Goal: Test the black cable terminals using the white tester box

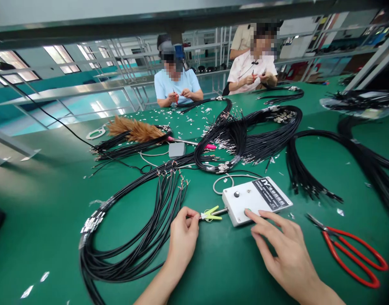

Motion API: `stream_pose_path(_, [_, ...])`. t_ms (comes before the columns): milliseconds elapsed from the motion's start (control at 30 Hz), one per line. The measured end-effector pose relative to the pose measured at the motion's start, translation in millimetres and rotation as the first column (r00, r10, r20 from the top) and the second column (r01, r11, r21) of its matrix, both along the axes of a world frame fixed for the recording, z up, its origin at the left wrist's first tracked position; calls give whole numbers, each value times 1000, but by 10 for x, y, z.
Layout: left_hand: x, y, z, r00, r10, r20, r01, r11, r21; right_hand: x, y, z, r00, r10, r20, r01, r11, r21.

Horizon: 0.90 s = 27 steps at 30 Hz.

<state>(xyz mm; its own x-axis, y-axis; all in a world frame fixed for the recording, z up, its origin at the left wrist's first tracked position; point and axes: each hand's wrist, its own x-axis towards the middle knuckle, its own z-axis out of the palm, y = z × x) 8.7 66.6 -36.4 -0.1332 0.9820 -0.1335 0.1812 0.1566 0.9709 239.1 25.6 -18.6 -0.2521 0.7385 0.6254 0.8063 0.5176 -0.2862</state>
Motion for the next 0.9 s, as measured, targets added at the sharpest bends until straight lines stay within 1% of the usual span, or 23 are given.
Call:
stream_pose_path(133, [-41, -19, -6, 999, 21, -30, -21, 1000, 6, -3, 78, -14, 999, -52, 16, 51, 997, 49])
stream_pose_path(267, [-105, -85, 12, 998, 57, -23, -57, 998, 10, 94, 132, -65, 996, 6, 90, -15, 994, 109])
stream_pose_path(333, [-148, -118, 55, 997, 70, -13, -69, 997, 18, 107, 109, -82, 997, 25, 74, -32, 995, 99])
stream_pose_path(400, [-233, -107, 142, 996, 90, -16, -90, 995, 44, 88, 46, -94, 999, 48, 26, -50, 996, 79])
stream_pose_path(433, [-304, -72, 206, 994, 111, -24, -109, 992, 66, 70, 4, -101, 997, 73, 3, -73, 995, 71])
stream_pose_path(500, [-512, 68, 370, 984, 171, -41, -165, 980, 112, 28, -85, -124, 989, 142, -26, -141, 988, 60])
stream_pose_path(600, [-933, 405, 633, 957, 284, -53, -274, 951, 141, -32, -185, -187, 973, 229, -33, -229, 973, 24])
stream_pose_path(667, [-1171, 618, 716, 931, 355, -79, -340, 927, 160, -61, -218, -242, 969, 243, -51, -244, 970, -3])
stream_pose_path(700, [-1246, 695, 707, 922, 372, -106, -353, 921, 166, -69, -226, -268, 968, 241, -68, -243, 970, -16])
stream_pose_path(767, [-1287, 769, 592, 913, 356, -196, -327, 930, 166, -73, -234, -313, 965, 241, -103, -246, 969, -38])
stream_pose_path(833, [-1212, 742, 420, 903, 288, -320, -244, 955, 169, -63, -239, -340, 960, 247, -129, -256, 965, -52])
stream_pose_path(900, [-1090, 642, 315, 871, 219, -441, -146, 970, 194, -46, -250, -348, 954, 260, -147, -271, 961, -59])
